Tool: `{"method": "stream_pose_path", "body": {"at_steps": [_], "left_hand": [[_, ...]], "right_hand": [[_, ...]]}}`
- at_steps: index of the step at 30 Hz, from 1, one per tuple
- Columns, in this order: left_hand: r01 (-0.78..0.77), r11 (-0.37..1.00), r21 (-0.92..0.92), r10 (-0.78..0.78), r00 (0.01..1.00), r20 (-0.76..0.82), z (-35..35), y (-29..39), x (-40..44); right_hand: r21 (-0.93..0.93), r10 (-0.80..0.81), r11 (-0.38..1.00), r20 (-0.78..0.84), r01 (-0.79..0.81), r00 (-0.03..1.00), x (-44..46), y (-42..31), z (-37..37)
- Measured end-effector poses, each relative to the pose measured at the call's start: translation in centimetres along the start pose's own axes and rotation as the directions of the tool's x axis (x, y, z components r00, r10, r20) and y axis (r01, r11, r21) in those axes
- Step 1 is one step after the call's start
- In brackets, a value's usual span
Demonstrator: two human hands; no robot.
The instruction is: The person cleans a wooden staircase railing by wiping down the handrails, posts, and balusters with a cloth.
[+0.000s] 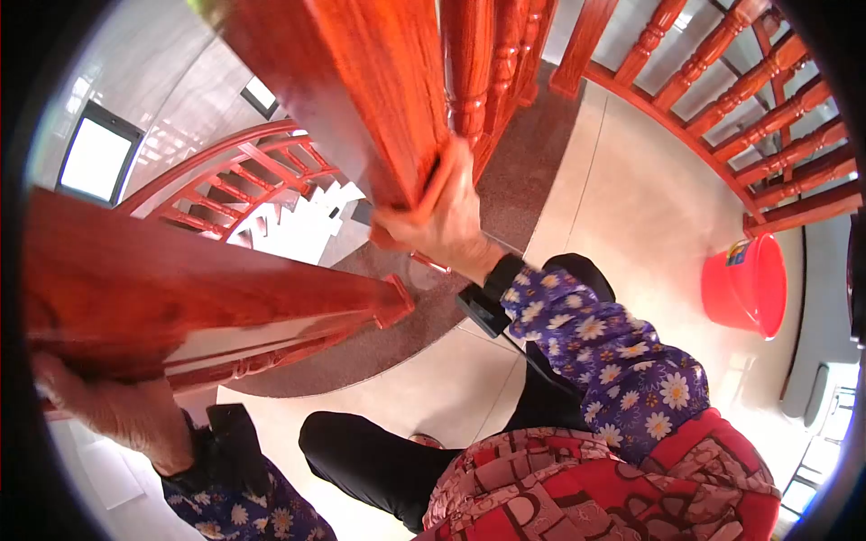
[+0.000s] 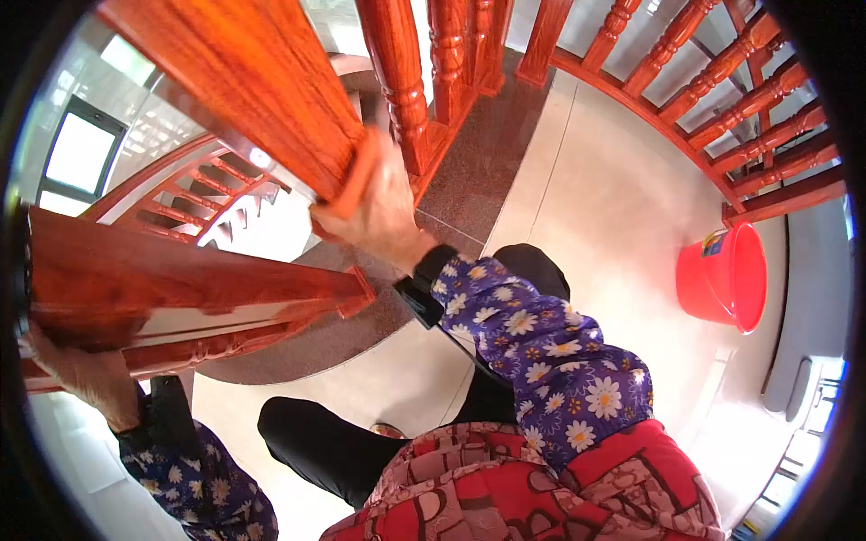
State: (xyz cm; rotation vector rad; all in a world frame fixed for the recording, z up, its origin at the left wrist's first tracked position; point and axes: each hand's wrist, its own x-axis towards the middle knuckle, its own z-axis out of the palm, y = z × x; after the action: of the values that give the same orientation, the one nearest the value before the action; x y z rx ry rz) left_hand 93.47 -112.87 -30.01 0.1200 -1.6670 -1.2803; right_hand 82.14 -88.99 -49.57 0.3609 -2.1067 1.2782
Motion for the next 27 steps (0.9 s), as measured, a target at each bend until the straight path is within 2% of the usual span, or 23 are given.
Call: {"method": "stream_pose_path", "body": {"at_steps": [1,2,3,4,5,6,7,10,11,13,14,15,16,17,18,19,21,22,23,24,25,26,27], "left_hand": [[-0.002,1.000,0.001,0.002,1.000,0.007,0.2,0.3,0.1],[-0.010,0.999,0.041,0.011,1.000,-0.025,0.0,0.2,0.1],[-0.019,0.997,0.081,0.024,0.998,-0.059,-0.4,0.0,0.1],[-0.044,0.992,0.117,0.043,0.999,0.015,-2.0,-0.8,0.9],[-0.051,0.992,0.116,0.050,0.999,0.012,-1.5,-0.9,0.6],[0.001,0.997,0.076,0.005,0.997,-0.071,-0.8,-0.7,0.4],[0.045,0.999,0.028,-0.040,0.988,-0.152,-0.4,-0.6,0.4],[0.024,0.998,0.065,-0.017,0.994,-0.105,-1.3,-1.7,0.2],[0.045,0.999,-0.012,-0.046,0.993,-0.107,-0.4,-1.2,-0.4],[0.085,0.979,-0.185,-0.085,0.996,0.008,-1.1,-2.4,0.1],[0.126,0.972,-0.200,-0.130,0.991,-0.008,-1.3,-3.0,0.4],[0.169,0.962,-0.214,-0.177,0.984,-0.020,-1.5,-3.4,0.6],[0.244,0.962,-0.125,-0.247,0.969,-0.008,-1.5,-2.9,0.0],[0.216,0.963,-0.160,-0.227,0.972,-0.058,-0.9,-4.1,-0.4],[0.268,0.943,-0.195,-0.278,0.960,-0.026,-0.2,-2.9,-0.9],[0.319,0.920,-0.228,-0.325,0.946,0.012,0.2,-1.9,-1.2],[0.352,0.902,-0.250,-0.369,0.929,-0.024,-0.7,-4.6,-0.9],[0.256,0.932,-0.257,-0.269,0.963,-0.016,-1.1,-6.4,-0.5],[0.282,0.910,-0.303,-0.305,0.952,-0.028,-0.1,-3.8,-0.9],[0.205,0.947,-0.247,-0.210,0.978,0.005,0.0,-3.6,-0.6],[0.126,0.973,-0.194,-0.120,0.992,0.042,-0.1,-4.3,-0.4],[0.112,0.972,-0.206,-0.106,0.993,0.044,-0.1,-4.4,-0.3],[0.152,0.955,-0.254,-0.150,0.988,0.027,-0.1,-4.7,-0.3]], "right_hand": [[0.010,0.154,0.988,0.099,-0.156,0.983,-2.0,1.6,0.4],[-0.040,0.222,0.975,0.129,-0.219,0.966,-4.4,4.3,1.4],[-0.091,0.288,0.957,0.156,-0.277,0.945,-6.7,6.8,2.6],[-0.087,0.284,0.958,0.153,-0.273,0.947,-8.3,8.6,3.2],[-0.131,0.345,0.937,0.201,-0.324,0.917,-9.8,10.1,3.6],[-0.175,0.405,0.912,0.243,-0.370,0.882,-10.9,11.0,3.9],[-0.167,0.395,0.916,0.236,-0.363,0.888,-11.5,11.6,4.2],[-0.135,0.411,0.912,0.258,-0.388,0.875,-11.6,11.7,4.1],[-0.107,0.414,0.910,0.282,-0.400,0.866,-11.3,11.3,3.4],[-0.101,0.398,0.917,0.313,-0.386,0.863,-10.8,10.9,2.8],[-0.075,0.399,0.915,0.316,-0.397,0.861,-10.5,10.5,2.0],[0.052,0.446,0.872,0.329,-0.488,0.832,-10.4,10.3,1.7],[0.103,0.453,0.854,0.336,-0.510,0.826,-10.4,10.6,1.6],[0.013,0.521,0.825,0.373,-0.566,0.768,-9.6,9.3,0.4],[-0.051,0.513,0.844,0.369,-0.534,0.775,-9.9,10.2,0.9],[-0.066,0.468,0.879,0.312,-0.472,0.827,-9.3,9.1,0.2],[0.132,0.400,0.890,0.238,-0.437,0.885,-7.3,7.4,-0.8],[0.385,0.316,0.861,0.104,-0.331,0.943,-6.0,7.4,-0.1],[0.347,0.249,0.904,0.050,-0.251,0.967,-3.0,4.3,-1.9],[0.302,0.181,0.938,-0.001,-0.173,0.983,1.0,-0.3,-5.1],[0.286,0.093,0.957,-0.151,-0.046,0.984,4.2,-3.1,-6.5],[0.334,0.101,0.942,-0.170,-0.039,0.980,7.5,-4.9,-7.6],[0.276,-0.052,0.948,-0.361,0.160,0.931,10.8,-5.7,-7.7]]}}
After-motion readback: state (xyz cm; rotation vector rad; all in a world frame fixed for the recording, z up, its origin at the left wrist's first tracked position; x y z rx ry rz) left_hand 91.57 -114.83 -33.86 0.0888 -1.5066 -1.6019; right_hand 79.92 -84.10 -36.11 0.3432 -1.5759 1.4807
